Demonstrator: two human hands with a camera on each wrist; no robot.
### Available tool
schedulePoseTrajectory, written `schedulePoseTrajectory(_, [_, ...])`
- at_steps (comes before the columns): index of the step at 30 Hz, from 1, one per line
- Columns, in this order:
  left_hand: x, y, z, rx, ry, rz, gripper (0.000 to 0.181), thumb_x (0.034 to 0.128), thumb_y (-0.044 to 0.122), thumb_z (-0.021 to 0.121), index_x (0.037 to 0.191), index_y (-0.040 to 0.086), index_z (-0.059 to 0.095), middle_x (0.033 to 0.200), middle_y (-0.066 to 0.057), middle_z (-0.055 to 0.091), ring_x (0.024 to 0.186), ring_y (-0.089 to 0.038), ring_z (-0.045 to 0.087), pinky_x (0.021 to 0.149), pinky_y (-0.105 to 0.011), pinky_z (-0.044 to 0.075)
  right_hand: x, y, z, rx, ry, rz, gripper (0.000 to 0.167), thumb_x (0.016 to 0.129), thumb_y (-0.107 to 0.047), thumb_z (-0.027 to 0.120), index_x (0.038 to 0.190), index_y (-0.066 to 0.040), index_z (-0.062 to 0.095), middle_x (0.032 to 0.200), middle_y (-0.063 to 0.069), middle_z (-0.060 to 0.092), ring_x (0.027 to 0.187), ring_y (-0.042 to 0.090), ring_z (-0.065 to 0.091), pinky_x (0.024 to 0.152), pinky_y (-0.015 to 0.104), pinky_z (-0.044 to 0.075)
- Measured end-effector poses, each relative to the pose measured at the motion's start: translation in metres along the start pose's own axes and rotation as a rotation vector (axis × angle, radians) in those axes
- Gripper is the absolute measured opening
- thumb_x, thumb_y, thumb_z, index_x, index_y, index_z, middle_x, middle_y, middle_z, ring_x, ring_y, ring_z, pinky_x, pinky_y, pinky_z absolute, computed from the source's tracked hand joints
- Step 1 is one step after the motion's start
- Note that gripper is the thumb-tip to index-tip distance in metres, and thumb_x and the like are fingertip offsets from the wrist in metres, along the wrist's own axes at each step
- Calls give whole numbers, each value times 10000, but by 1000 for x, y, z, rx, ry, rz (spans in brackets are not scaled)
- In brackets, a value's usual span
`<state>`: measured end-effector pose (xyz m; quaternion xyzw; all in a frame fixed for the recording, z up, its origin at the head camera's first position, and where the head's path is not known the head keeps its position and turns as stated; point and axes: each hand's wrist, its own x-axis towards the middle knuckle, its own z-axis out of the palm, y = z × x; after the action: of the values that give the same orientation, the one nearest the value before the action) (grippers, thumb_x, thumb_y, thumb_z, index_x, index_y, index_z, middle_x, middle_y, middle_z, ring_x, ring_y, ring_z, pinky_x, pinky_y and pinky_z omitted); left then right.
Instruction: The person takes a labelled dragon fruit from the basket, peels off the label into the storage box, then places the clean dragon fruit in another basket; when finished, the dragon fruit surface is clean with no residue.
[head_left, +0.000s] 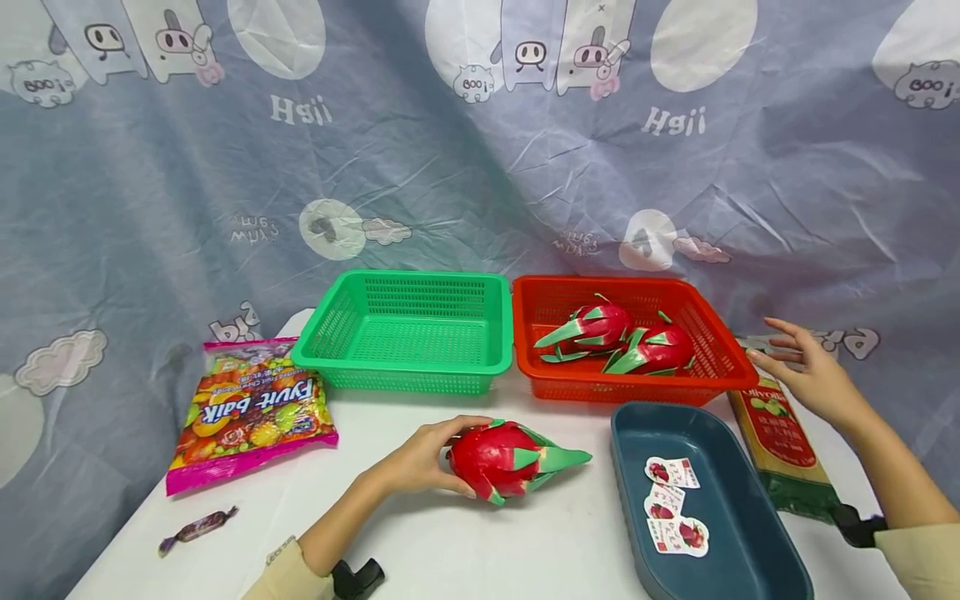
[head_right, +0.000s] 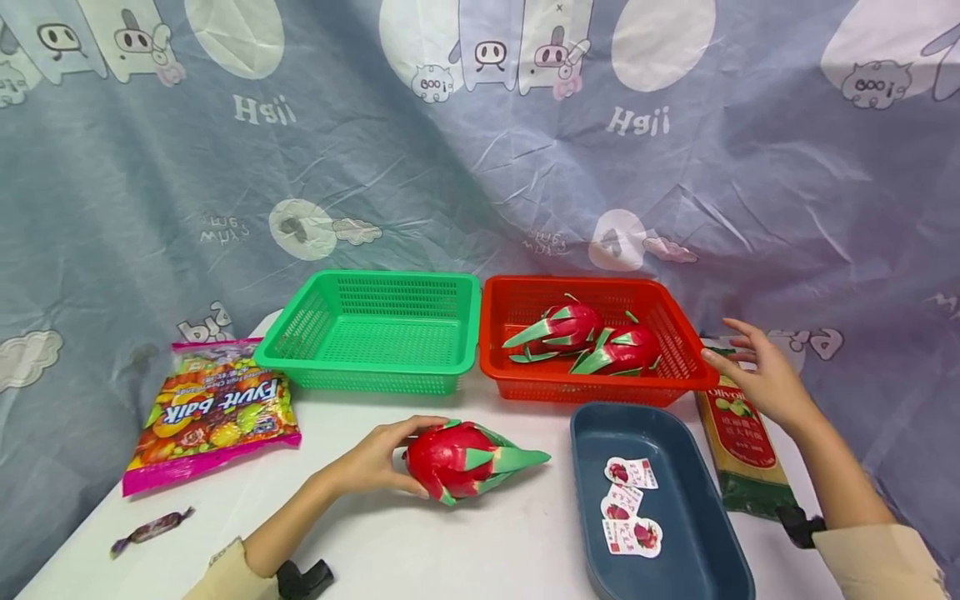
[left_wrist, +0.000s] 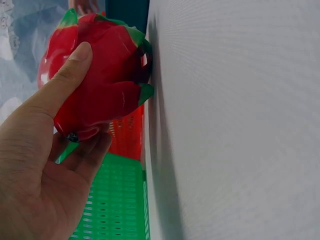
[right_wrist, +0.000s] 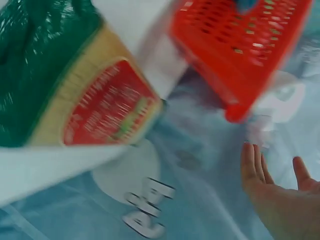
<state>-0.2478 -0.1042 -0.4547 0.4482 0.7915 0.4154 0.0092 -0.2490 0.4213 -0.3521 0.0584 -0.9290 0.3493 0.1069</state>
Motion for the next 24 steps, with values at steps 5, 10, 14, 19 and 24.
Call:
schedulePoseTrajectory(5, [0,-1,1,-22,-3,1,836,667,378,818,1367,212,393,1277,70,506,1100,-102,519,894,-300,459,14,28,18,99,-108,69,796,962,-303,479,1470,-143,-113,1368,442,109,1147,650,232,804,740,280])
schedulePoseTrajectory(10, [-1,-1,3,-59,-8,-11,850,660,334,833,1373,217,385,1272,52,508,1030,-95,568,823,-265,491,12,45,35,128,-171,68,780,968,-305,467,1471,-172,-114,1352,377,249,1110,511,410,813,657,390])
schedulePoseTrajectory(14, [-1,0,2,-79,-2,-21,854,657,294,840,1378,203,392,1264,36,520,997,-94,589,742,-222,512,12,51,42,178,-175,81,757,967,-317,465,1477,-116,-56,1303,305,330,973,143,545,804,481,494])
schedulePoseTrajectory(19, [0,5,-4,-58,-14,24,848,661,271,838,1380,158,402,1277,10,524,1075,-112,555,756,-200,501,13,53,42,190,-160,90,757,963,-333,466,1473,-91,-40,1278,304,331,857,-44,527,734,335,533])
schedulePoseTrajectory(24, [3,14,-18,-26,-31,76,845,676,299,820,1392,155,395,1294,-4,515,1092,-111,545,762,-192,496,15,52,40,189,-164,92,757,963,-319,472,1473,-92,-40,1257,283,342,844,-46,539,719,312,533])
